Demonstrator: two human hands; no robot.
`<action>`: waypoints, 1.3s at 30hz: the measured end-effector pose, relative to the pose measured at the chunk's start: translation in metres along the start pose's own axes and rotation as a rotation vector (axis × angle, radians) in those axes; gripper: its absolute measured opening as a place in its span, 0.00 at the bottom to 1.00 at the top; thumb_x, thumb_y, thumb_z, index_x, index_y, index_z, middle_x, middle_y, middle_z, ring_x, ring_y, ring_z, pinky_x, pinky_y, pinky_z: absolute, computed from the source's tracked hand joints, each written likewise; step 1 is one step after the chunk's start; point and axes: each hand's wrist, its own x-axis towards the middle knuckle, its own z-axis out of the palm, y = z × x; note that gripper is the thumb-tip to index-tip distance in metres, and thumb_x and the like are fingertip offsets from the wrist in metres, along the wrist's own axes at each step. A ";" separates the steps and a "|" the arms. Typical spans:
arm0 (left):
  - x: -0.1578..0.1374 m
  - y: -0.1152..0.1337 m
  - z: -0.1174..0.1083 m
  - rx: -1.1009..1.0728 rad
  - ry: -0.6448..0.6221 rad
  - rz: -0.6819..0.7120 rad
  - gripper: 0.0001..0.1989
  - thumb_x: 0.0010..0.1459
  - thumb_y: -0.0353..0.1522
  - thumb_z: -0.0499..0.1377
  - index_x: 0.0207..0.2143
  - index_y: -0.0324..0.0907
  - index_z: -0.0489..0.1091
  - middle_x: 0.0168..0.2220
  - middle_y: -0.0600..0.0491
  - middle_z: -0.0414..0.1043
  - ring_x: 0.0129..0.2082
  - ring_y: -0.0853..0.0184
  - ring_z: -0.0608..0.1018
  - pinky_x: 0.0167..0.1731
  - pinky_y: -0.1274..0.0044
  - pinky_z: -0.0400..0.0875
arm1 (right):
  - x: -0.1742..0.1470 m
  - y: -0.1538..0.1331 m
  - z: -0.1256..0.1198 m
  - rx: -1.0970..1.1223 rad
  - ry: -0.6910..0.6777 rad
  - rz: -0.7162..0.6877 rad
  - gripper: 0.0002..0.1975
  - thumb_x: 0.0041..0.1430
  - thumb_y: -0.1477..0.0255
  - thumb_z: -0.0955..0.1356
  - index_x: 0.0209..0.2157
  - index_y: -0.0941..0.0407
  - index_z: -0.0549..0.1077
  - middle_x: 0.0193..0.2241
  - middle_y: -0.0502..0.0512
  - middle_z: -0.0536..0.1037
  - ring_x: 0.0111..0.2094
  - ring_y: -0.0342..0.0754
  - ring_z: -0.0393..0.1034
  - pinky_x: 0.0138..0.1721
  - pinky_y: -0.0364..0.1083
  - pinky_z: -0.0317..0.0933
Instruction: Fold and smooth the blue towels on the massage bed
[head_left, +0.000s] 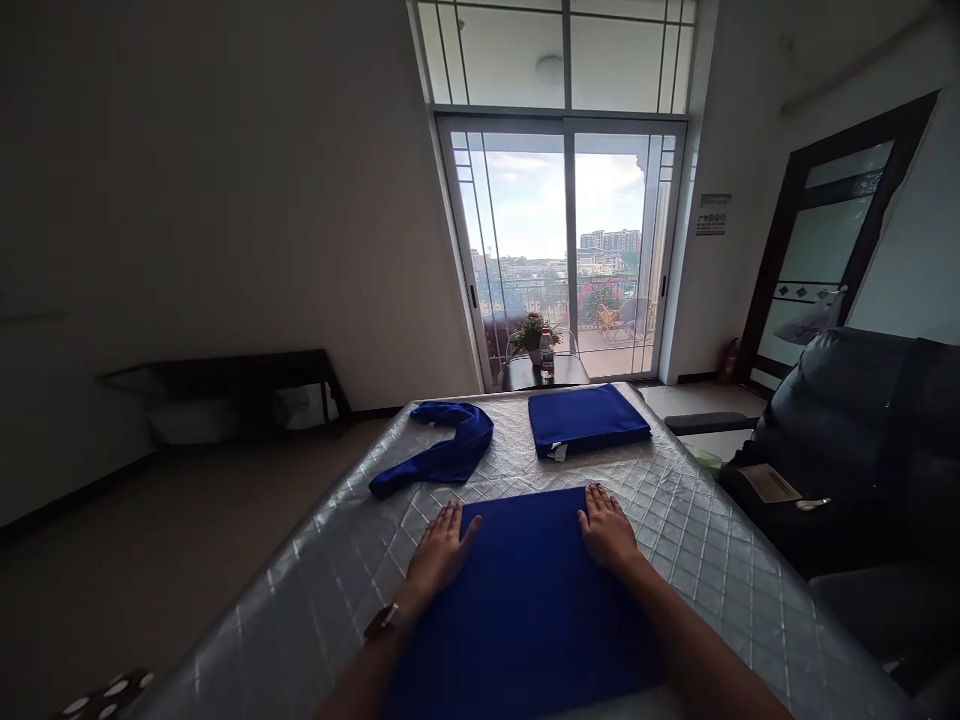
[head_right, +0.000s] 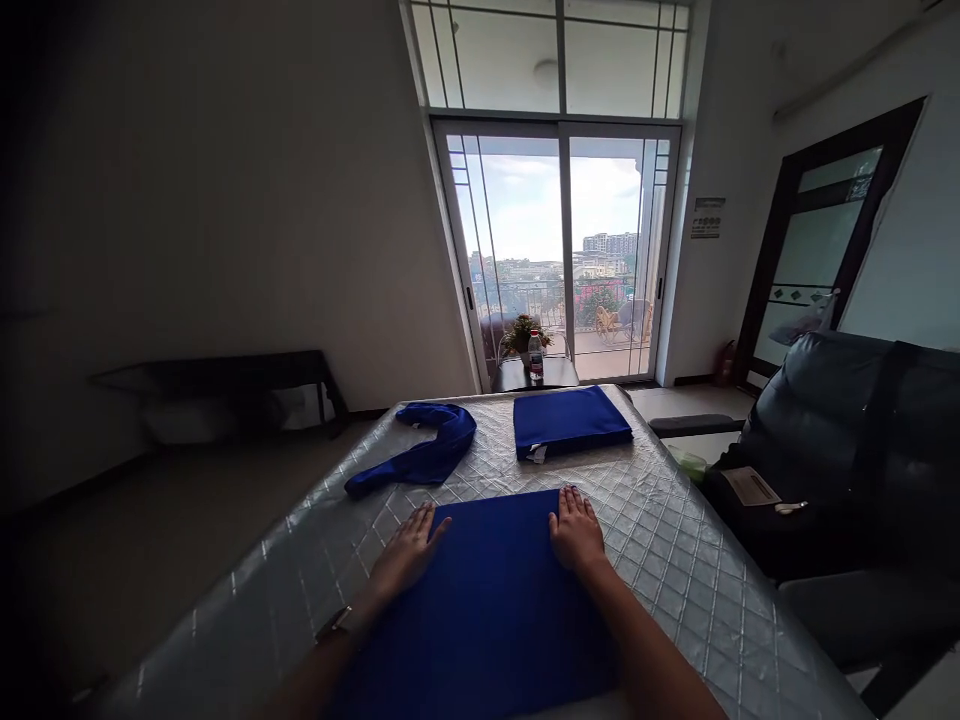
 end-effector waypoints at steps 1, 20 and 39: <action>-0.001 0.000 -0.002 -0.007 -0.017 -0.013 0.40 0.69 0.52 0.43 0.68 0.28 0.56 0.70 0.33 0.53 0.70 0.50 0.57 0.68 0.59 0.54 | 0.000 0.000 0.000 -0.002 -0.005 0.000 0.35 0.71 0.61 0.51 0.71 0.67 0.48 0.72 0.60 0.45 0.73 0.50 0.36 0.70 0.51 0.31; -0.002 -0.018 0.000 0.002 -0.096 -0.016 0.41 0.68 0.52 0.40 0.68 0.27 0.55 0.70 0.33 0.51 0.70 0.49 0.57 0.67 0.56 0.53 | 0.010 0.010 -0.011 0.001 -0.045 -0.043 0.35 0.71 0.61 0.50 0.71 0.67 0.48 0.72 0.61 0.45 0.73 0.49 0.35 0.70 0.50 0.30; 0.028 0.202 0.001 -0.137 -0.190 0.462 0.33 0.71 0.49 0.39 0.69 0.41 0.58 0.70 0.43 0.56 0.71 0.57 0.57 0.68 0.59 0.55 | 0.014 0.020 -0.009 0.154 0.162 0.108 0.28 0.69 0.71 0.55 0.67 0.61 0.63 0.69 0.59 0.58 0.70 0.51 0.49 0.69 0.48 0.40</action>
